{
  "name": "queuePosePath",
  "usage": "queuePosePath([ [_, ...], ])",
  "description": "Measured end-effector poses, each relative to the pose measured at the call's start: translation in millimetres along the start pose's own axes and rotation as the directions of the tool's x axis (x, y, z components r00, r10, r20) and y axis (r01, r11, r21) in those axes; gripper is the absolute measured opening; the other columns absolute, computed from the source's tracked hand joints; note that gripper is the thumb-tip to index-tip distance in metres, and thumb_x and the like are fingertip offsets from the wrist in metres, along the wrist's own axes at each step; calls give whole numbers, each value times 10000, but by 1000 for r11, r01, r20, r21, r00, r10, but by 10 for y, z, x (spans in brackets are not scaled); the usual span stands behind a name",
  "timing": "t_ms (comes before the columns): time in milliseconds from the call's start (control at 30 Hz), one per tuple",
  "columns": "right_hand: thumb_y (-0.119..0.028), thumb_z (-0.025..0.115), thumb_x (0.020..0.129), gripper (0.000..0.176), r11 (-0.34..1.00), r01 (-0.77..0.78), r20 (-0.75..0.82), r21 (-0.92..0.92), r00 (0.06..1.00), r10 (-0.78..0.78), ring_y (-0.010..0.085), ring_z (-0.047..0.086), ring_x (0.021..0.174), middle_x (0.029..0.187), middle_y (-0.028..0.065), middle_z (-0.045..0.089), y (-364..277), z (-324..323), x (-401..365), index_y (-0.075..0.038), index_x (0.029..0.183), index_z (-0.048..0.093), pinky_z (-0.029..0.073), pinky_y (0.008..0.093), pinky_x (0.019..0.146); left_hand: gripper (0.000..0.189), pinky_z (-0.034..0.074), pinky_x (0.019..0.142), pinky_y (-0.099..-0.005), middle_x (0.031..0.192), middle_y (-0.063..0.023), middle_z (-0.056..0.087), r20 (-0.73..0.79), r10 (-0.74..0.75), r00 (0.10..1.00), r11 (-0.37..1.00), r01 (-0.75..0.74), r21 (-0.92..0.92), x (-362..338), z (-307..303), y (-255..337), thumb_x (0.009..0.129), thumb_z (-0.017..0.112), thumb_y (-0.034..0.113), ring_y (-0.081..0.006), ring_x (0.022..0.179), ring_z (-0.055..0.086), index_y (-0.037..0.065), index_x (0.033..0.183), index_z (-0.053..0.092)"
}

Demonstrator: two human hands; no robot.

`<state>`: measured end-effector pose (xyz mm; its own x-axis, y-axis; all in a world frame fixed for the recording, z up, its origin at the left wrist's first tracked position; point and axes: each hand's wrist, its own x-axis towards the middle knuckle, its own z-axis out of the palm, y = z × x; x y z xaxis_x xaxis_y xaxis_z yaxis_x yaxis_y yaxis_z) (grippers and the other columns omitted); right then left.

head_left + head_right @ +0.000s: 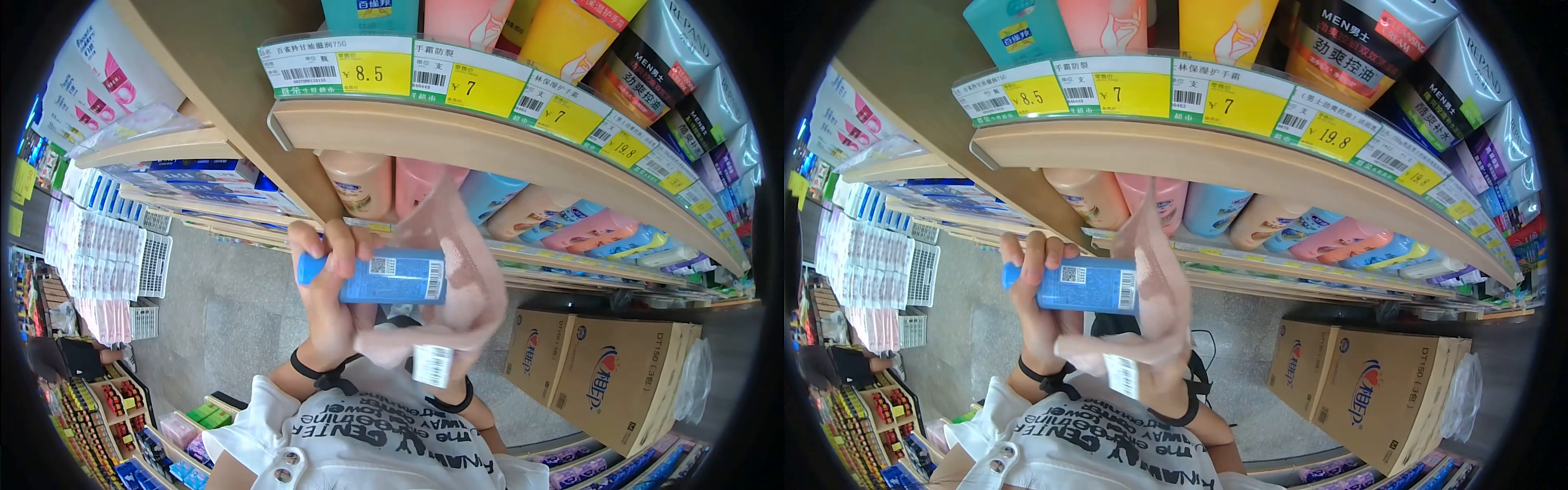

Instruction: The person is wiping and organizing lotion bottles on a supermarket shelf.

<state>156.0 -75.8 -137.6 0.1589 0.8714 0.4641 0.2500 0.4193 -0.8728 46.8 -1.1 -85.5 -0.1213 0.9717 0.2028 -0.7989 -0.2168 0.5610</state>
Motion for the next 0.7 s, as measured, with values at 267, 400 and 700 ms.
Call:
queuePosePath([
  [267, -41, 685, 685, 110, 970, -241, -237, -19, 944, 230, 99, 568, 643, 697, 40, 624, -157, 48, 188, 21, 757, 629, 439, 251, 587, 308, 379, 732, -352, 640, -20, 462, 195, 262, 945, 949, -289, 128, -45, -78, -46, 816, 572, 96, -165, 636, 444, 150, 865, 272],
  [400, -48, 686, 683, 104, 959, -271, -256, 81, 924, 283, 77, 555, 643, 680, 27, 616, -141, 57, 202, 18, 723, 616, 434, 239, 576, 360, 424, 735, -370, 720, -66, 523, 364, 360, 859, 907, -414, 81, -55, -153, -95, 800, 590, 53, -212, 751, 541, 165, 916, 268],
  [700, -193, 575, 832, 265, 808, -333, -175, 486, 869, 463, 95, 544, 810, 910, 54, 583, 211, -115, 29, 0, 1009, 537, 450, 264, 704, 451, 474, 792, -465, 899, -184, 511, 364, -41, 931, 955, -71, 288, -100, -124, -30, 795, 548, -14, -324, 873, 569, 154, 1017, 194],
])
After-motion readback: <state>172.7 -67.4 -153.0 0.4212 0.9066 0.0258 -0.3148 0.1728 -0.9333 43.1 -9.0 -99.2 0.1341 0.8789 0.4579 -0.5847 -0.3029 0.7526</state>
